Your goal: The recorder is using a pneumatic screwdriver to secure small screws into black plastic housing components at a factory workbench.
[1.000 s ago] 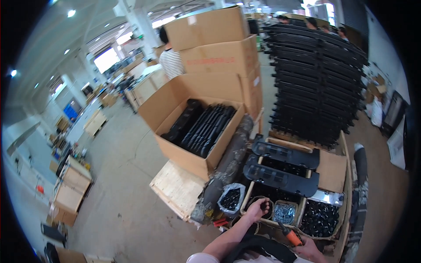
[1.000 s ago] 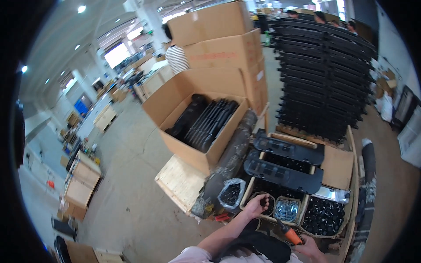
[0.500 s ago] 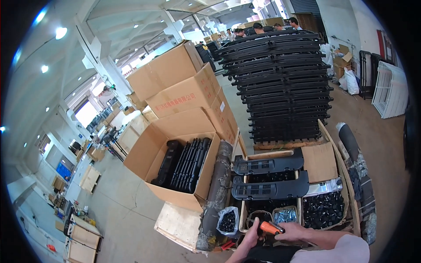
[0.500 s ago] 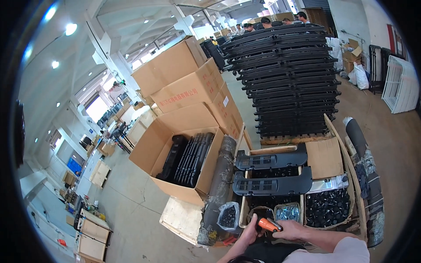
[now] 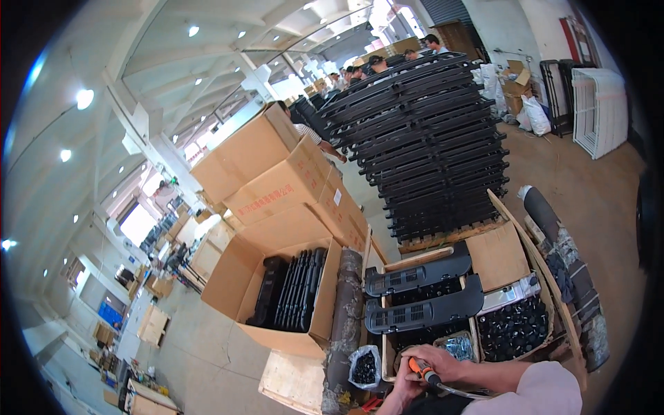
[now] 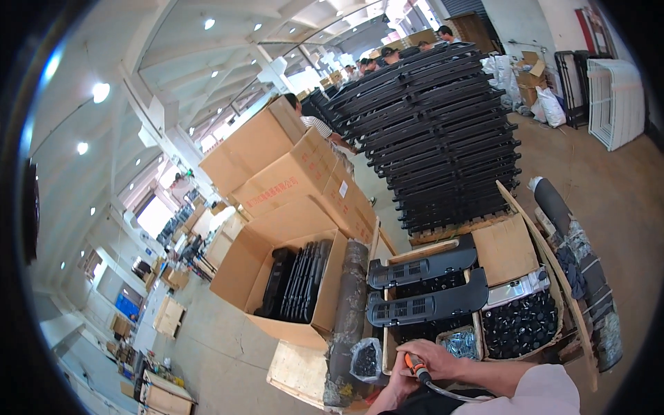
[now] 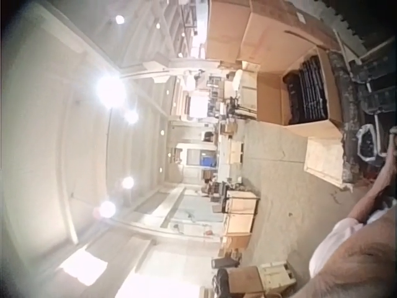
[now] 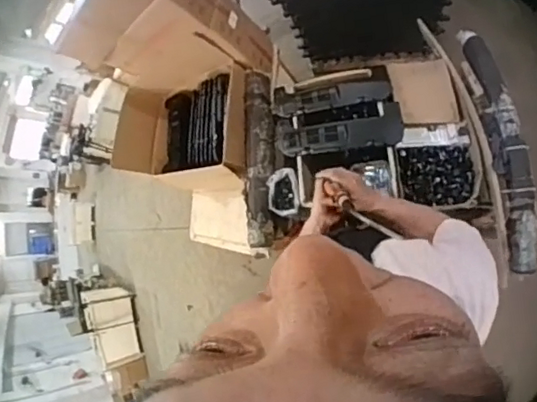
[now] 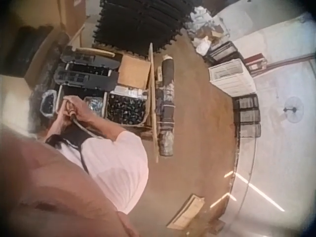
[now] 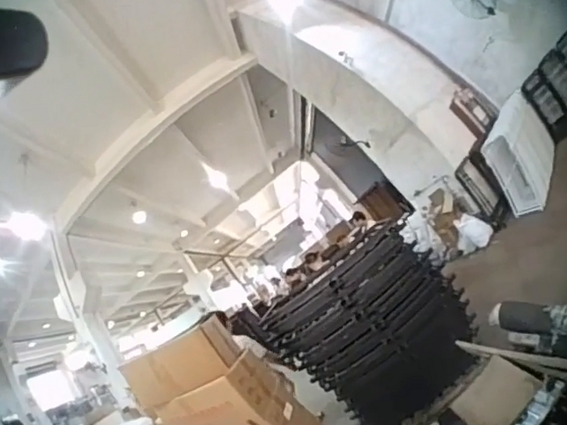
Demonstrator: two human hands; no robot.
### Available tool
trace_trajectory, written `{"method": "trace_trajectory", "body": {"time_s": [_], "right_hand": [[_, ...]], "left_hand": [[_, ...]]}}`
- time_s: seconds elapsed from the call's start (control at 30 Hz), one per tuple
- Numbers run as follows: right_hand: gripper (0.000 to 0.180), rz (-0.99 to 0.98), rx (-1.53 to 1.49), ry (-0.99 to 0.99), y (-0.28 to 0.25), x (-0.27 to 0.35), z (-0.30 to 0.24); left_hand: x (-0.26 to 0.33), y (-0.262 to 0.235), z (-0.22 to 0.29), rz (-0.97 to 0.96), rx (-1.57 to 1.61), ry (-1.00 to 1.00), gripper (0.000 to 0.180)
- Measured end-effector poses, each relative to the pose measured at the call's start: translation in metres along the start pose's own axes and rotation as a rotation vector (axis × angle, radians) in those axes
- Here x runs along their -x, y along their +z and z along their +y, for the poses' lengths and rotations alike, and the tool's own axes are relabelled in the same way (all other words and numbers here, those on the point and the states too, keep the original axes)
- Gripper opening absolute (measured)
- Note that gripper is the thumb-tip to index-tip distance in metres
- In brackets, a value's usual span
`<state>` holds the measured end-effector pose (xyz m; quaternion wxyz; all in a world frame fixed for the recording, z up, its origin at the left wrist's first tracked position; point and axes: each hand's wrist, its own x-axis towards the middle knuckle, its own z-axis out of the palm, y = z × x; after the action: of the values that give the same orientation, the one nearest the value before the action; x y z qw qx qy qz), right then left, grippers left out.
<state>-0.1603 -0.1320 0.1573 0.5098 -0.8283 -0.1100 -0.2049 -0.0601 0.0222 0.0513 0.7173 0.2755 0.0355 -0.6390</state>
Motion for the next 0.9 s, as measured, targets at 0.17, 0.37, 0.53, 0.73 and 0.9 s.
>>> {"method": "trace_trajectory", "body": {"time_s": [0.17,0.37,0.53,0.73,0.9], "right_hand": [[0.057,0.178,-0.173,0.291,0.008,0.035,0.012],[0.053,0.202,-0.067,0.416,-0.032,0.038,0.021],[0.062,-0.14,0.233,0.439,-0.064,0.031,0.027],[0.055,-0.006,0.061,0.322,-0.058,0.028,0.022],[0.054,0.334,-0.444,0.503,-0.03,0.036,0.018]], "left_hand": [[0.006,0.043,-0.016,0.366,-0.177,0.02,0.063],[-0.014,-0.037,-0.023,0.191,-0.221,-0.057,0.042],[-0.014,-0.011,-0.021,0.218,-0.091,0.058,0.03],[-0.012,-0.008,-0.021,0.194,-0.049,0.092,0.029],[-0.011,-0.014,-0.016,0.187,-0.051,0.107,0.028]]}}
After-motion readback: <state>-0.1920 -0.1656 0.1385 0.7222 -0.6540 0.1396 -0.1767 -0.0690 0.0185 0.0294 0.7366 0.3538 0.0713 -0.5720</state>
